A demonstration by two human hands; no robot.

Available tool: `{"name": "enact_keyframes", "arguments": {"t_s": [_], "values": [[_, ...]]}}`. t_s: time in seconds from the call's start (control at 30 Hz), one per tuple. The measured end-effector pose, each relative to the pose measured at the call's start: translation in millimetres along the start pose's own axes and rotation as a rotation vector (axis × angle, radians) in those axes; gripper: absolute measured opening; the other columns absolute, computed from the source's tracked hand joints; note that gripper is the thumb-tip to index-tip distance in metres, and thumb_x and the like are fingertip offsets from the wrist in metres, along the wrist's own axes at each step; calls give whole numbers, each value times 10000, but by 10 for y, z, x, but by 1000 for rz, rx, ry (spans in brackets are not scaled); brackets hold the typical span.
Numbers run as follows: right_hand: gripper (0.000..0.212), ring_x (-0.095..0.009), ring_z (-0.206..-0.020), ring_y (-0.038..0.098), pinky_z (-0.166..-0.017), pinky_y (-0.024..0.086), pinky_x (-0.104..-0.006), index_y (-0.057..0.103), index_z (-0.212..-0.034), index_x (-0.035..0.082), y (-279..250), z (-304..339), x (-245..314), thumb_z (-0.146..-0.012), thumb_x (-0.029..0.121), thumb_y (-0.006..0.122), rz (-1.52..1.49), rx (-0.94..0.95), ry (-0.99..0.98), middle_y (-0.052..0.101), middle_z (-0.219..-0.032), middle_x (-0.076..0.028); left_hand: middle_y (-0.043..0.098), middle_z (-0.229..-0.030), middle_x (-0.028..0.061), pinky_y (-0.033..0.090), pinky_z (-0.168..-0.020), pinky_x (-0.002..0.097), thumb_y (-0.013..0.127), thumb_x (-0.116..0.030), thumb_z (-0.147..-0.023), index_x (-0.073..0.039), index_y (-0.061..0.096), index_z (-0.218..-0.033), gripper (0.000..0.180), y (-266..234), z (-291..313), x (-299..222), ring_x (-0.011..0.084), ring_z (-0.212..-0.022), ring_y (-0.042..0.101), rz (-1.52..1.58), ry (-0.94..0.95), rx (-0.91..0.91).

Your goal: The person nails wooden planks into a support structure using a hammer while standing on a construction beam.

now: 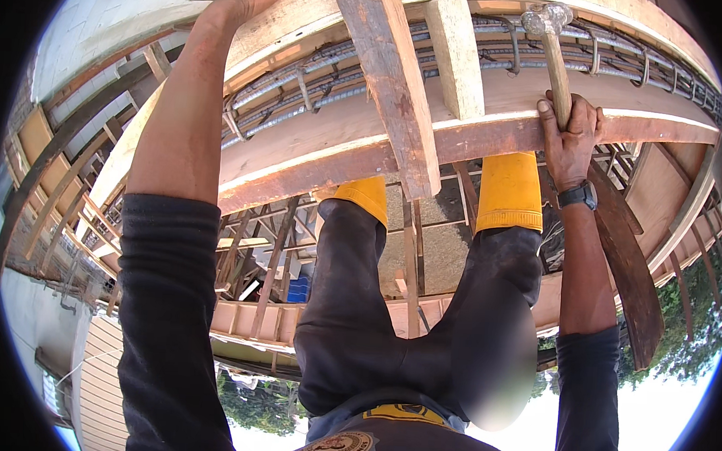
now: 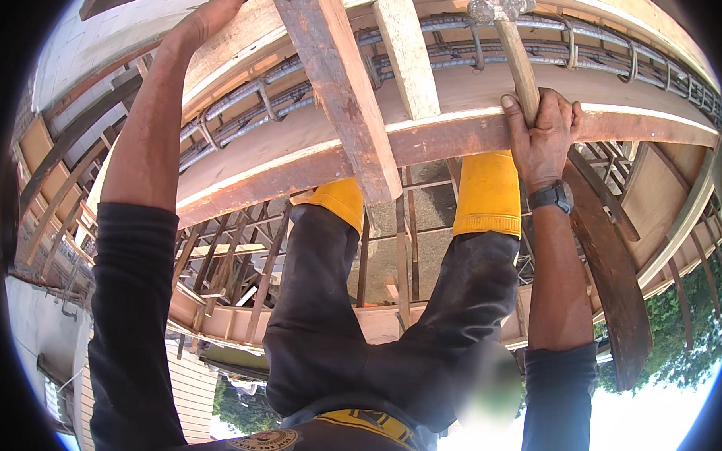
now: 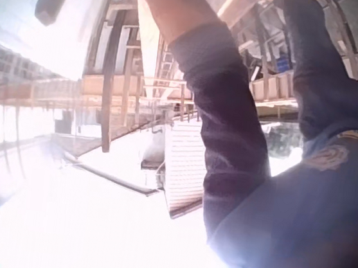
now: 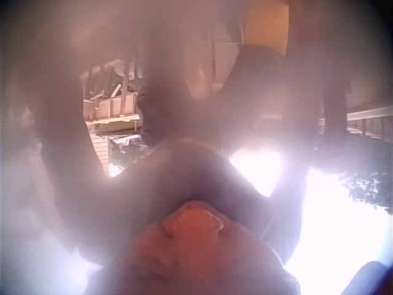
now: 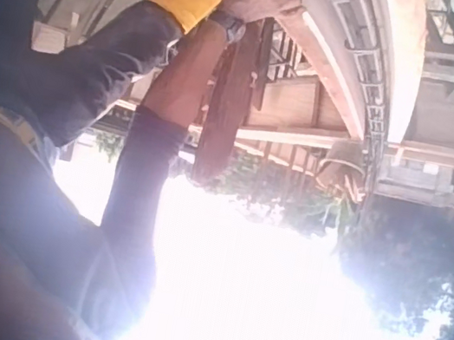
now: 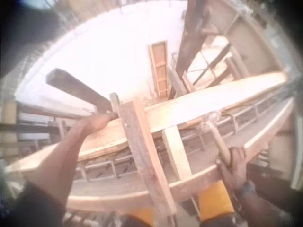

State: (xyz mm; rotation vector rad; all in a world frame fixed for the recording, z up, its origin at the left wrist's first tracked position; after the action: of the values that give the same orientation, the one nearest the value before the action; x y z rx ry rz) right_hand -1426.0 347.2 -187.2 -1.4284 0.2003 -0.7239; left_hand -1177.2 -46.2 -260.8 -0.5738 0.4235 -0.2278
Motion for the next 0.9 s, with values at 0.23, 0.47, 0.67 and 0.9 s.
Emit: {"name": "enact_keyframes", "arguments": {"t_s": [0.23, 0.47, 0.67, 0.9], "values": [[394, -309, -1095, 558, -1142, 210, -539, 577, -1071, 57, -29, -8, 80, -939, 407, 700, -69, -1, 35, 620, -963, -115, 539, -1453, 240, 330, -1182, 469, 289, -639, -996, -190, 538, -1468, 697, 202, -183, 384, 397, -1393, 473, -173, -63, -111], [388, -314, -1128, 551, -1148, 206, -562, 572, -1084, 52, -43, -49, 144, -917, 368, 724, -105, 13, 66, 631, -1028, -96, 664, -1177, 320, 461, -1021, 475, 310, -540, -966, 32, 723, -1135, 725, -19, 328, 111, 448, -1150, 629, -151, -185, -286], [403, -315, -1147, 548, -1150, 209, -576, 580, -1124, 37, -84, -7, 141, -903, 331, 745, -85, -41, 55, 634, -1087, -118, 694, -1055, 298, 470, -957, 502, 351, -550, -998, -35, 755, -1061, 658, -27, 583, -49, 455, -1069, 641, -138, -304, -426], [456, -316, -1201, 526, -1183, 148, -557, 591, -1208, 30, -86, -30, 70, -892, 315, 757, -121, 10, 59, 629, -1146, -133, 707, -885, 272, 482, -934, 480, 398, -451, -1005, -29, 776, -940, 570, -40, 643, -102, 434, -935, 671, -90, -219, -669]]}}
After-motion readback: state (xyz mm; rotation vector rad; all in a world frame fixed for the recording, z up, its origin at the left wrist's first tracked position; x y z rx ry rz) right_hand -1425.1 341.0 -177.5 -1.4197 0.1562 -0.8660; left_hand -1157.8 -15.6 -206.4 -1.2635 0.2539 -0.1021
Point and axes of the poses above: each hand's wrist, its own z-axis away from the middle knuckle, its own y-axis out of the palm, x = y × z, the point moved 8 cm from there along -z, towards the middle knuckle
